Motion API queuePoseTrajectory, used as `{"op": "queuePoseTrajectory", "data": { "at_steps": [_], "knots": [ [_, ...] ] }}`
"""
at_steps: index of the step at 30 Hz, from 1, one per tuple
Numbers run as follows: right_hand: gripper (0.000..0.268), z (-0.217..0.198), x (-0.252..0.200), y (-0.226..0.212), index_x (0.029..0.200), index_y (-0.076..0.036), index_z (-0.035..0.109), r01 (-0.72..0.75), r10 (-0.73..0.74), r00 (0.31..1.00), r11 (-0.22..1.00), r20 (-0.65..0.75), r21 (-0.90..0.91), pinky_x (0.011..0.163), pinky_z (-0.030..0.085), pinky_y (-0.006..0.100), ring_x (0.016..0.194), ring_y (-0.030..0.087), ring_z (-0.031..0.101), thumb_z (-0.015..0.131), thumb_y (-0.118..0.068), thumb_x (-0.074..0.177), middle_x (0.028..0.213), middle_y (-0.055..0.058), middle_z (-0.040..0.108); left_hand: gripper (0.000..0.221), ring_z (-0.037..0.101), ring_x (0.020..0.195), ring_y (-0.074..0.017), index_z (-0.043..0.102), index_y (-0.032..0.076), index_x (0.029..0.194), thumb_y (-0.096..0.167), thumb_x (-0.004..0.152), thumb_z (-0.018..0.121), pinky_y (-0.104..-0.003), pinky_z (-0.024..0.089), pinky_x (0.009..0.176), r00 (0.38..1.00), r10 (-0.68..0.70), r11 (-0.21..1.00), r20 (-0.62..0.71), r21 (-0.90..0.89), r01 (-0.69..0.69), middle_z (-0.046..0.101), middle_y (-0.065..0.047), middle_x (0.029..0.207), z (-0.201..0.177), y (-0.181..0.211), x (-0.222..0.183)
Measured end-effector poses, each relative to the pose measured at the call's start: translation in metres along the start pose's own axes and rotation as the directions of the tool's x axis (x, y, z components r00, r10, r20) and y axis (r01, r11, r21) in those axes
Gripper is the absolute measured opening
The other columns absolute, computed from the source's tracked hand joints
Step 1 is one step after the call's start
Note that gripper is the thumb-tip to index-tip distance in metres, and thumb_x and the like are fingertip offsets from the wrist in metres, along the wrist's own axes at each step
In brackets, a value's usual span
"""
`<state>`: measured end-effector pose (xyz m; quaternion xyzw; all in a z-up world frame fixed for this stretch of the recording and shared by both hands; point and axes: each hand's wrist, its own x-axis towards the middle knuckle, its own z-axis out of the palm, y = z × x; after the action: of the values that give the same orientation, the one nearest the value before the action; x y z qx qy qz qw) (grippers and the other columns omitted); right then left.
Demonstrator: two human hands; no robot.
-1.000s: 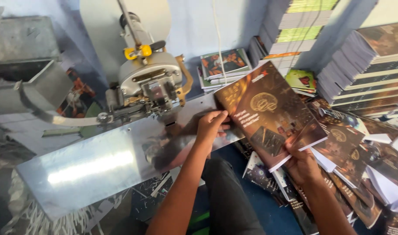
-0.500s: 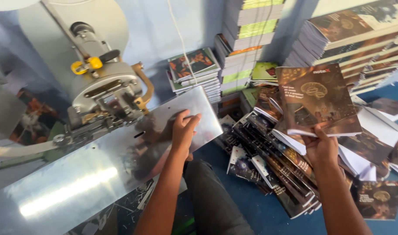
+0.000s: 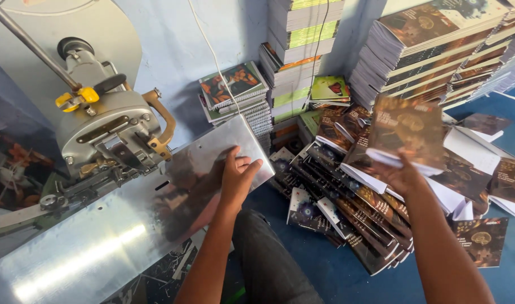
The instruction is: The person repeatedly picks up a book cover, places it on a binding machine, and operates the machine to attach the cover to the pages. The person then removes the bound book and places it on a stack, repeating this process for multiple units.
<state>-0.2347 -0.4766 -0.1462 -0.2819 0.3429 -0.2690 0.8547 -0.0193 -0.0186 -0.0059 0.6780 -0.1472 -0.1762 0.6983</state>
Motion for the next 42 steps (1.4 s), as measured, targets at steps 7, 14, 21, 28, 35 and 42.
{"op": "queuePoseTrajectory", "data": {
  "at_steps": [7,14,21,28,35,42],
  "knots": [
    [0.086,0.022,-0.013,0.063,0.160,-0.003,0.005,-0.332,0.314,0.943,0.916,-0.111,-0.226,0.110,0.049,0.053,0.139,0.050,0.048,0.062,-0.030,0.101,0.155,0.040,0.036,0.088,0.061,0.124,-0.0257,0.033,0.002,0.154,0.029,0.082,0.077,-0.035,0.056,0.089,0.997,0.073,0.994,0.009,0.085,-0.074,0.058,-0.021,0.138,0.000,-0.017,0.002],
    [0.087,0.067,-0.028,0.049,0.164,-0.007,0.013,-0.147,0.165,0.986,0.913,0.015,-0.380,0.106,0.050,0.049,0.135,0.046,0.051,0.060,-0.037,0.096,0.151,0.038,0.040,0.087,0.062,0.122,-0.0257,0.034,0.002,0.154,0.029,0.082,0.076,-0.035,0.056,0.089,0.998,0.069,0.993,0.008,0.096,-0.069,0.059,-0.020,0.136,-0.002,-0.015,0.003],
    [0.084,0.136,-0.057,0.022,0.162,0.002,0.016,0.045,-0.003,0.991,0.951,0.136,-0.306,0.108,0.053,0.047,0.130,0.042,0.059,0.062,-0.031,0.100,0.145,0.034,0.052,0.083,0.064,0.119,-0.0259,0.039,0.005,0.152,0.030,0.082,0.077,-0.036,0.056,0.091,0.990,0.142,0.971,-0.020,0.195,-0.135,0.062,-0.019,0.132,0.000,-0.009,-0.009],
    [0.072,0.214,-0.092,0.027,0.161,-0.001,0.021,0.303,-0.204,0.915,0.918,0.349,-0.258,0.098,0.058,0.048,0.117,0.033,0.064,0.057,-0.016,0.101,0.141,0.026,0.058,0.076,0.060,0.117,-0.0238,0.045,0.008,0.149,0.026,0.082,0.077,-0.037,0.054,0.086,0.970,0.224,0.941,-0.097,0.281,-0.189,0.062,-0.013,0.129,-0.023,0.000,-0.022],
    [0.067,0.288,-0.132,0.063,0.158,0.001,0.028,0.441,-0.164,0.790,0.821,0.590,-0.362,0.096,0.059,0.045,0.115,0.032,0.068,0.057,-0.013,0.100,0.138,0.025,0.061,0.062,0.063,0.113,-0.0248,0.057,0.006,0.140,0.021,0.084,0.079,-0.038,0.053,0.093,0.912,0.356,0.895,-0.204,0.356,-0.269,0.066,-0.014,0.124,-0.057,0.005,-0.042],
    [0.057,0.325,-0.149,0.126,0.152,0.002,0.042,0.547,-0.065,0.632,0.743,0.772,-0.385,0.087,0.060,0.038,0.108,0.028,0.069,0.059,-0.010,0.099,0.134,0.022,0.064,0.054,0.067,0.105,-0.0241,0.063,0.005,0.131,0.019,0.082,0.078,-0.038,0.055,0.090,0.873,0.391,0.873,-0.293,0.418,-0.250,0.070,-0.013,0.119,-0.093,0.009,-0.064]
  ]
}}
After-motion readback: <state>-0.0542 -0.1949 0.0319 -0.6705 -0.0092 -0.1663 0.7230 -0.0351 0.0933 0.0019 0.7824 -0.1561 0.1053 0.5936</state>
